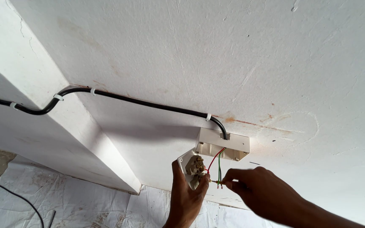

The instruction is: Wiring and installing an electrical outlet faceplate onto a wall-mounted box.

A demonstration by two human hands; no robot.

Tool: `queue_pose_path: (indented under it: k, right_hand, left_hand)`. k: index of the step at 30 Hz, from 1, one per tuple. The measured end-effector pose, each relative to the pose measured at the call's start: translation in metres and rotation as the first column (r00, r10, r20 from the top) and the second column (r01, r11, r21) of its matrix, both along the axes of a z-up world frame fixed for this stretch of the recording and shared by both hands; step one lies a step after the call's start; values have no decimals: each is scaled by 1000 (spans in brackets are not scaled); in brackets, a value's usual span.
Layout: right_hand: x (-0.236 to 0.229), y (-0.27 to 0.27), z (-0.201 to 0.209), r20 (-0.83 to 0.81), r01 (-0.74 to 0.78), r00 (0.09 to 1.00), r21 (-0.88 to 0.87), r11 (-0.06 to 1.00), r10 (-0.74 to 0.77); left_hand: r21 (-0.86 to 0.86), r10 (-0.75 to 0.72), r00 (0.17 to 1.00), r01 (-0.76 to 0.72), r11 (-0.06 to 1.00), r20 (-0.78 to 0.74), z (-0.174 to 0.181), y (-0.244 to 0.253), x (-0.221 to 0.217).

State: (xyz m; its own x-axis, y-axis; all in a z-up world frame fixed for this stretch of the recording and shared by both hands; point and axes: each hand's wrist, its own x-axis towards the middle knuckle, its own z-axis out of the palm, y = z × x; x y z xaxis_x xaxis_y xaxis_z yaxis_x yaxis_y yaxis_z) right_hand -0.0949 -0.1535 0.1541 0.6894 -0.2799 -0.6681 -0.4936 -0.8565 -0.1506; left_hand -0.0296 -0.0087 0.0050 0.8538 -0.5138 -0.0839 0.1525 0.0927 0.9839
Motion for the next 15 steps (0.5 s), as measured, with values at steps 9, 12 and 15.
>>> queue_pose_path:
  k: [9, 12, 15]
  right_hand:
    - [-11, -13, -18, 135, -145, 981, 52, 988, 137]
    - [-22, -32, -37, 155, -459, 868, -114, 881, 473]
    - [-31, -42, -46, 208, -664, 683, -222, 714, 700]
  left_hand:
    - [12, 6, 1000, -6, 1000, -31, 5, -5, -3]
    - [54, 14, 999, -12, 998, -44, 9, -4, -1]
    - [84, 17, 999, -13, 996, -45, 8, -7, -2]
